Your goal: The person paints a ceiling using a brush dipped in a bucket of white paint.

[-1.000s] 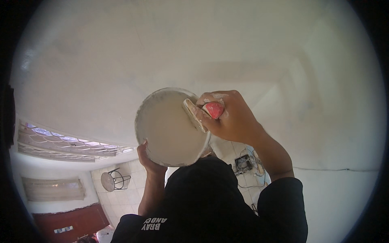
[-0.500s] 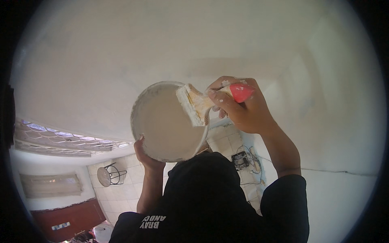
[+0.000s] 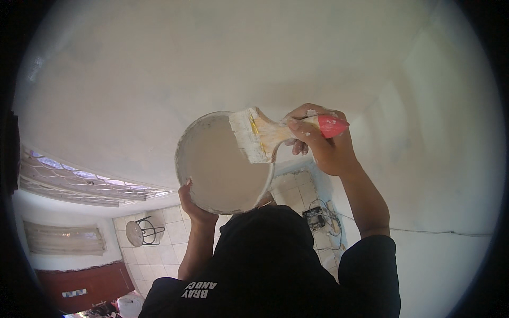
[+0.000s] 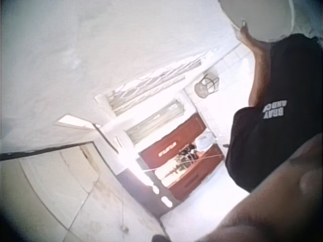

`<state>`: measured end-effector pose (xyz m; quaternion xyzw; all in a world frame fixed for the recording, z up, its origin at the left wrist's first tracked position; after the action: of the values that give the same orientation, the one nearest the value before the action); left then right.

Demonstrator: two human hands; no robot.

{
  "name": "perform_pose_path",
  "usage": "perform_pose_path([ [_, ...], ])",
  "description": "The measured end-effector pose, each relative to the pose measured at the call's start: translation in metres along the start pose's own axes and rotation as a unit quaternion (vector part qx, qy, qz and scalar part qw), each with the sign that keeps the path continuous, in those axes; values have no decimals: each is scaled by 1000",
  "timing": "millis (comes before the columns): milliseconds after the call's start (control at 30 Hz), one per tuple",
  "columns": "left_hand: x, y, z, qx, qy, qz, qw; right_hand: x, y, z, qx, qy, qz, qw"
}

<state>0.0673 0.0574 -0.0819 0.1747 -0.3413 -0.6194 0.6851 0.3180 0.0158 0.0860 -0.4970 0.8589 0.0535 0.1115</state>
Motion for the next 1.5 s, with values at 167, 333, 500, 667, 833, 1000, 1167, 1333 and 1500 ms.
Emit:
perform_pose_path([
  [167, 21, 17, 23, -353, 351, -29, 867, 1, -21, 8, 46, -3, -17, 999],
  [333, 30, 32, 32, -448, 486, -42, 749, -9, -30, 10, 23, -1, -16, 1000],
  [500, 1, -1, 3, -98, 126, 27, 987, -6, -27, 19, 29, 74, 10, 997],
  [667, 10, 8, 29, -389, 307, 39, 868, -5, -12, 16, 38, 53, -15, 998],
  [833, 5, -10, 12, -48, 10, 108, 993, -5, -3, 18, 1, 64, -51, 997],
  [1000, 16, -15, 28, -96, 60, 102, 988, -5, 9, 7, -30, 44, -82, 995],
  [1167, 24, -15, 39, -19, 11, 122, 992, -6, 23, -7, -38, 35, -100, 994],
  [1333, 27, -20, 49, -3, 43, 131, 991, -8, 33, -7, -34, 36, -107, 993],
  [1500, 15, -40, 52, -39, 81, 123, 988, -11, 48, -9, -53, 29, -118, 991],
])
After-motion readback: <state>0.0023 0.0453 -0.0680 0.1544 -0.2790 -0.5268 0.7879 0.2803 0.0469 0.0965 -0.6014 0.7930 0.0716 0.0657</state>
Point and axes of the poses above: each hand's wrist, its own x-axis away from the middle knuckle, its own y-axis out of the palm, z = x × y, the point moved 7 cm from there along -x, towards the middle knuckle, and after that the axes turned 15 degrees about z, right-handed, at the moved point
